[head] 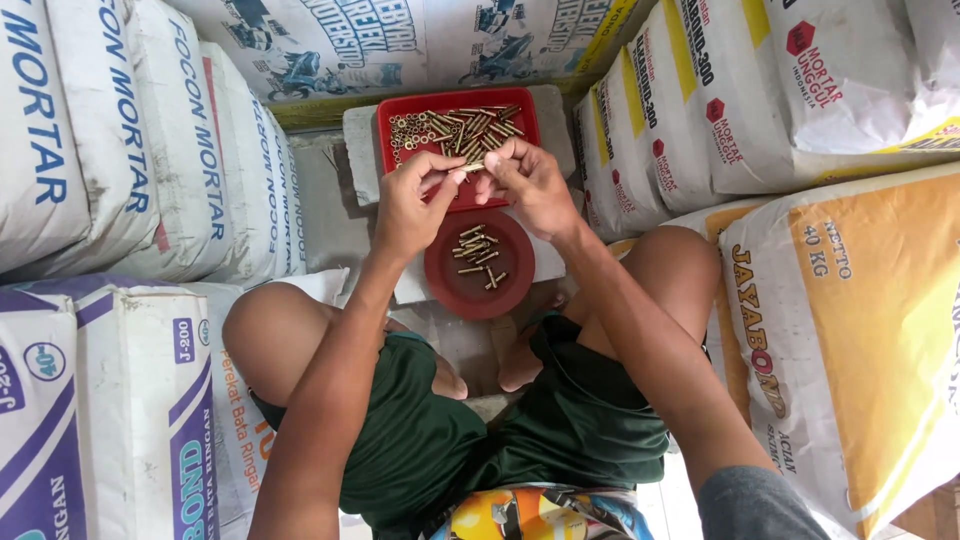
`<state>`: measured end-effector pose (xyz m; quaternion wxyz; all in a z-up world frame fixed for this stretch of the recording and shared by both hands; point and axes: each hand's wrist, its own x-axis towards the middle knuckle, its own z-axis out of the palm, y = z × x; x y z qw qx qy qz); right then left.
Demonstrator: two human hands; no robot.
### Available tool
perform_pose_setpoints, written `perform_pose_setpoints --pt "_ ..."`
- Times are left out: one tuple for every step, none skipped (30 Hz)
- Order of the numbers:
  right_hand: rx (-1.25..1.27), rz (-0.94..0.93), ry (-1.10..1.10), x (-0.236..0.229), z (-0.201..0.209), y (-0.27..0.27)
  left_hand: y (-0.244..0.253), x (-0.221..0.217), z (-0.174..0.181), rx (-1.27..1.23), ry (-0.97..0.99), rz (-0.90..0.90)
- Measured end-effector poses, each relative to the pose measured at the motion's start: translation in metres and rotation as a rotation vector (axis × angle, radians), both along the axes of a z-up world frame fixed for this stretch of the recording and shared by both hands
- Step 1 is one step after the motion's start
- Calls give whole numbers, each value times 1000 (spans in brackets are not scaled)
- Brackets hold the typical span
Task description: The person sits on the floor and assembles small brass-colored metal components by hand. They pick a cylindrical piece and a washer from a red tray, fit them together, and place the assembled unit into a red bowl. This process is repeated continuously throughout the clip.
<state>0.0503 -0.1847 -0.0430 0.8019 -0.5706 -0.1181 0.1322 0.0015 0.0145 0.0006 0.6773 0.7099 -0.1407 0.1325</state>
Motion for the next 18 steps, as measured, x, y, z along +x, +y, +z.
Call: perform_pose_setpoints --pt "0 3 -1 -4 3 5 0 -1 2 0 -1 3" --pt "-21 -75 121 -8 6 11 1 -2 4 156 -143 41" --pt "-42 -153 242 -11 8 16 1 -2 6 312 -284 79" --pt "-37 -154 245 -11 8 18 0 0 -2 317 -282 77" --pt "-55 -178 291 -11 7 19 -2 3 -10 389 -319 95" --pt "-73 -207 337 -11 7 20 -5 6 -19 461 -358 107" --pt "-69 -212 342 -9 4 20 -5 6 -24 464 -355 100" --pt "-99 -209 351 -6 1 20 -6 6 -29 459 -292 72" --pt "-129 -205 361 -3 -2 19 -7 7 -34 454 -228 44" --pt "-126 -213 366 4 -20 13 -10 9 -46 454 -226 34" --pt "-240 -169 298 12 -39 8 -12 12 -58 447 -160 23" --pt "-352 -119 227 21 -57 5 -13 15 -70 442 -95 18" --pt "-349 -123 229 19 -69 1 -15 12 -81 445 -95 14" --pt "-472 -50 194 19 -80 -3 -17 11 -92 507 56 -40" --pt "-595 24 159 20 -91 -6 -19 10 -103 567 208 -93" --pt "-593 24 160 19 -121 -11 -22 8 -121 569 208 -94" --pt "-783 117 93 18 -150 -16 -24 6 -138 689 329 -165" --pt "-973 213 23 18 -179 -20 -27 4 -156 806 452 -235"
